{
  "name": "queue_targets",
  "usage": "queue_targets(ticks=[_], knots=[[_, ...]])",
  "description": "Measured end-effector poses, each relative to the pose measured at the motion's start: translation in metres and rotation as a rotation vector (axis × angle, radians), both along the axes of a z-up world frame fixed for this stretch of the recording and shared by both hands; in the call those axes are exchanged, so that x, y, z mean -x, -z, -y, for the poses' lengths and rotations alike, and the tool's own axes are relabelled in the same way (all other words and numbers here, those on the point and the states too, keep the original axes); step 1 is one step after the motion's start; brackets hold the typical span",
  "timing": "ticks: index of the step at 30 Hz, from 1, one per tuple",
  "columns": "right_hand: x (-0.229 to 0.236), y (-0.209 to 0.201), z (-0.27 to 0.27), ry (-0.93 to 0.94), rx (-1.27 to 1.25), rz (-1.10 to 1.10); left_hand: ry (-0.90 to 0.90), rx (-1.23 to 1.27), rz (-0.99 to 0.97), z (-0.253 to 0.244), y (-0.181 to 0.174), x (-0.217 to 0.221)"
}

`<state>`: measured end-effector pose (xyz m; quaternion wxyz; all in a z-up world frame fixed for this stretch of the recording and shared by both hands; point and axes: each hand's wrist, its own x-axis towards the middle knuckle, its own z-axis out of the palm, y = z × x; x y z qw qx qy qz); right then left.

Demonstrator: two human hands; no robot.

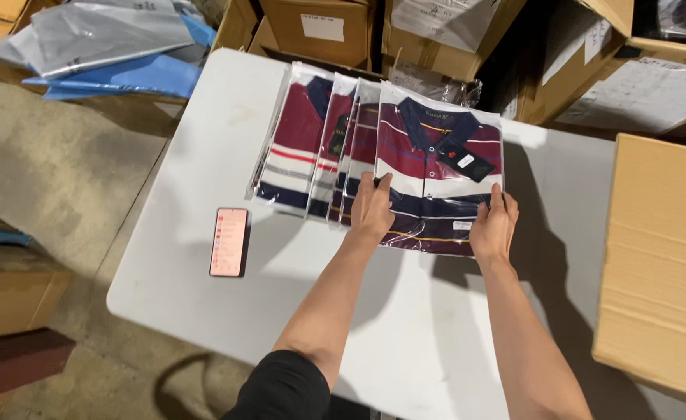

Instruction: The person takes packaged shirts from a large cardboard box and stacks them onto a white table, then moves shirts from the table back into the box.

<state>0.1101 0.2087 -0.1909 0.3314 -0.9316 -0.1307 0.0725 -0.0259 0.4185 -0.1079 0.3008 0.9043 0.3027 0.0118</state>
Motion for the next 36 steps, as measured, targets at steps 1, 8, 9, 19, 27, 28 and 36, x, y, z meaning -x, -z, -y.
queue_targets(ticks=[1,8,9,19,27,28,36], knots=[[-0.004,0.007,-0.004,0.03,0.028,-0.026,-0.001,0.025,0.014,-0.005,0.002,-0.005],[-0.003,0.074,-0.003,-0.014,0.215,-0.437,0.128,-0.006,-0.227,-0.027,0.047,-0.008],[0.006,0.05,-0.01,-0.01,0.218,-0.443,0.132,-0.002,-0.233,-0.021,0.052,0.0],[0.0,0.049,-0.009,0.135,0.142,-0.515,0.216,-0.129,-0.109,0.001,0.091,0.026],[-0.012,0.038,-0.023,0.196,0.174,-0.6,0.197,-0.11,-0.213,-0.033,0.08,0.018],[-0.012,0.029,-0.028,0.192,0.144,-0.627,0.213,-0.116,-0.247,-0.035,0.083,0.018],[-0.015,0.034,-0.059,0.08,0.253,-0.614,0.23,-0.16,-0.315,-0.064,0.125,0.026]])
